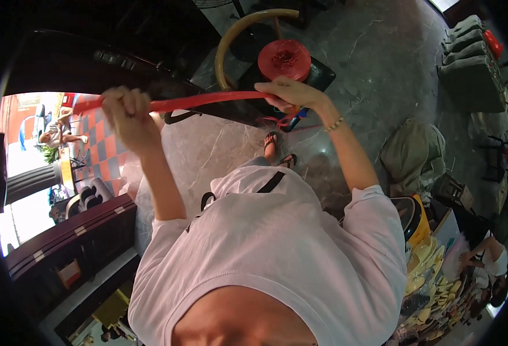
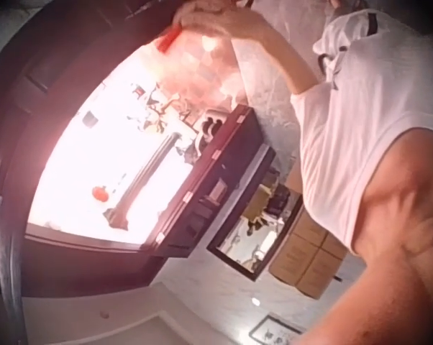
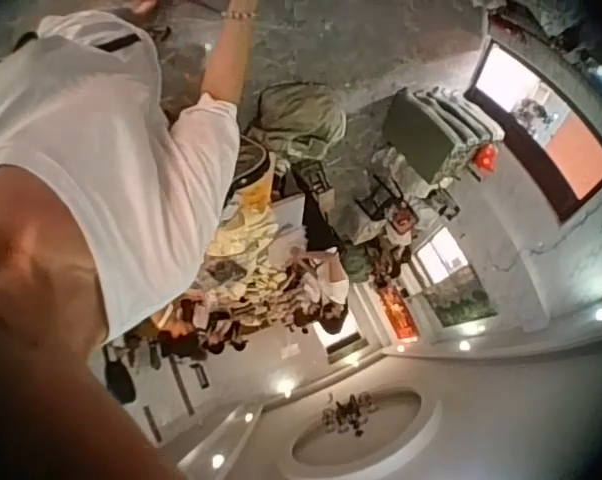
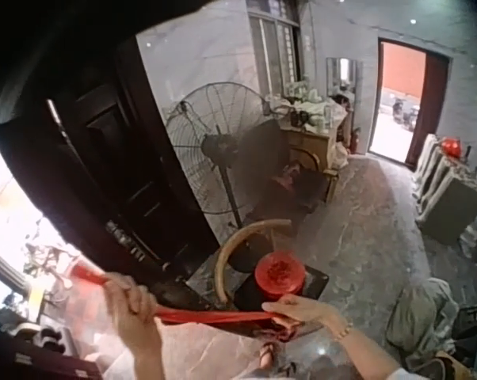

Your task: Untangling and preparing lengths of red plastic straps for packaging use.

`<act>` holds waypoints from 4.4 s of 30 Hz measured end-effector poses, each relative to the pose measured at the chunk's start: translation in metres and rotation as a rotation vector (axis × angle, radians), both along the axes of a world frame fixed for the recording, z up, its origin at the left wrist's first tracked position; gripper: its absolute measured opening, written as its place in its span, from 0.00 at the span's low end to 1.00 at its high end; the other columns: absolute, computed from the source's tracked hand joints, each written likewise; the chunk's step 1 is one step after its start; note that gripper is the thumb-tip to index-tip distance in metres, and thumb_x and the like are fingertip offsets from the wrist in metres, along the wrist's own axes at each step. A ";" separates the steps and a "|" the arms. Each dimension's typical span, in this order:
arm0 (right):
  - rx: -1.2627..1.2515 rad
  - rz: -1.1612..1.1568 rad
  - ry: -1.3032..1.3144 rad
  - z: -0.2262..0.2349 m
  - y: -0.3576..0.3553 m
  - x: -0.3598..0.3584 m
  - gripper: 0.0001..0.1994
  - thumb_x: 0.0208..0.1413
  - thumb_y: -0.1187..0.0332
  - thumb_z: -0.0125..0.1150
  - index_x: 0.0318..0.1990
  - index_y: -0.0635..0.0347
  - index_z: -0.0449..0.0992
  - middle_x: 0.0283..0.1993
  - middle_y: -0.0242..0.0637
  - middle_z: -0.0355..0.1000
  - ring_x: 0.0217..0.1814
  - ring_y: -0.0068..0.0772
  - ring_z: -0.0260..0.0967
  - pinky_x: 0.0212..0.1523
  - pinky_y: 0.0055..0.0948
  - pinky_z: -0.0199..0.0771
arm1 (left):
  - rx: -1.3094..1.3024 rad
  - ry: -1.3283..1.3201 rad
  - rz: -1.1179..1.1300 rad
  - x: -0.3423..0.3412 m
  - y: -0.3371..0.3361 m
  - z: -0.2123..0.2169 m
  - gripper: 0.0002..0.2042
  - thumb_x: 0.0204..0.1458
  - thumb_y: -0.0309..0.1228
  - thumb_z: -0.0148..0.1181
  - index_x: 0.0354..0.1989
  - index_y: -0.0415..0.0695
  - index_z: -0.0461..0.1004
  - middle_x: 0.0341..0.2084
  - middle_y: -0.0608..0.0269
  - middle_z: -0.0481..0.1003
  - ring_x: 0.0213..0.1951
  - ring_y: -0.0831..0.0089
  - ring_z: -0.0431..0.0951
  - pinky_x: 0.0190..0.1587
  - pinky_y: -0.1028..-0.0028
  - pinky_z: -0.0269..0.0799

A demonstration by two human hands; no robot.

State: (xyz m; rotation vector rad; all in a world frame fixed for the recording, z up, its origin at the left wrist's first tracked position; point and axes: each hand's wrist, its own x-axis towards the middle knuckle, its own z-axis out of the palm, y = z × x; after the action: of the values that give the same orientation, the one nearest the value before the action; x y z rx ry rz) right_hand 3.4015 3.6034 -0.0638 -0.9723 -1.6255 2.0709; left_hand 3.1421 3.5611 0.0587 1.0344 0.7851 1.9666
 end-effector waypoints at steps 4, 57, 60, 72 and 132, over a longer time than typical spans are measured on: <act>0.047 -0.005 -0.173 -0.021 0.012 0.034 0.27 0.57 0.49 0.45 0.09 0.52 0.59 0.07 0.23 0.53 0.10 0.14 0.49 0.14 0.17 0.49 | -0.010 -0.021 0.151 -0.062 -0.039 0.006 0.12 0.58 0.33 0.45 0.23 0.44 0.61 0.12 0.72 0.49 0.12 0.84 0.45 0.14 0.82 0.40; 0.532 0.502 -0.082 -0.012 0.005 -0.157 0.25 0.59 0.61 0.46 0.11 0.65 0.56 0.09 0.27 0.47 0.13 0.14 0.44 0.14 0.26 0.41 | 0.265 -0.953 0.682 -0.216 -0.366 -0.044 0.04 0.49 0.23 0.44 0.24 0.41 0.64 0.13 0.70 0.57 0.15 0.78 0.54 0.22 0.77 0.53; 0.587 0.508 -0.096 -0.009 0.016 -0.141 0.25 0.60 0.60 0.45 0.11 0.64 0.56 0.09 0.26 0.48 0.14 0.14 0.44 0.14 0.25 0.40 | 0.222 -1.007 0.817 -0.235 -0.404 -0.040 0.05 0.44 0.20 0.43 0.23 0.43 0.64 0.11 0.71 0.55 0.14 0.78 0.54 0.20 0.78 0.52; 0.609 0.397 -0.123 0.010 0.048 -0.132 0.25 0.60 0.61 0.45 0.11 0.63 0.55 0.09 0.26 0.50 0.14 0.15 0.44 0.16 0.25 0.42 | 0.353 -0.862 0.905 -0.271 -0.454 -0.003 0.09 0.45 0.23 0.41 0.14 0.44 0.59 0.10 0.72 0.52 0.12 0.80 0.50 0.17 0.79 0.47; 0.713 0.341 -0.098 0.058 0.013 -0.199 0.25 0.54 0.52 0.47 0.14 0.62 0.69 0.09 0.39 0.58 0.13 0.31 0.58 0.20 0.31 0.59 | -0.679 1.115 -0.303 -0.087 -0.082 -0.024 0.07 0.55 0.29 0.46 0.36 0.39 0.67 0.22 0.61 0.70 0.22 0.70 0.66 0.30 0.69 0.63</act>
State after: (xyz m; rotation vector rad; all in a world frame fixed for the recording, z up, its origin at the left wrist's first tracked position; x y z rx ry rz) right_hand 3.2024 3.6164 -0.0054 -0.5740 -2.4596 1.4109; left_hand 3.0554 3.4794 0.0346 1.6349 1.5973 0.6249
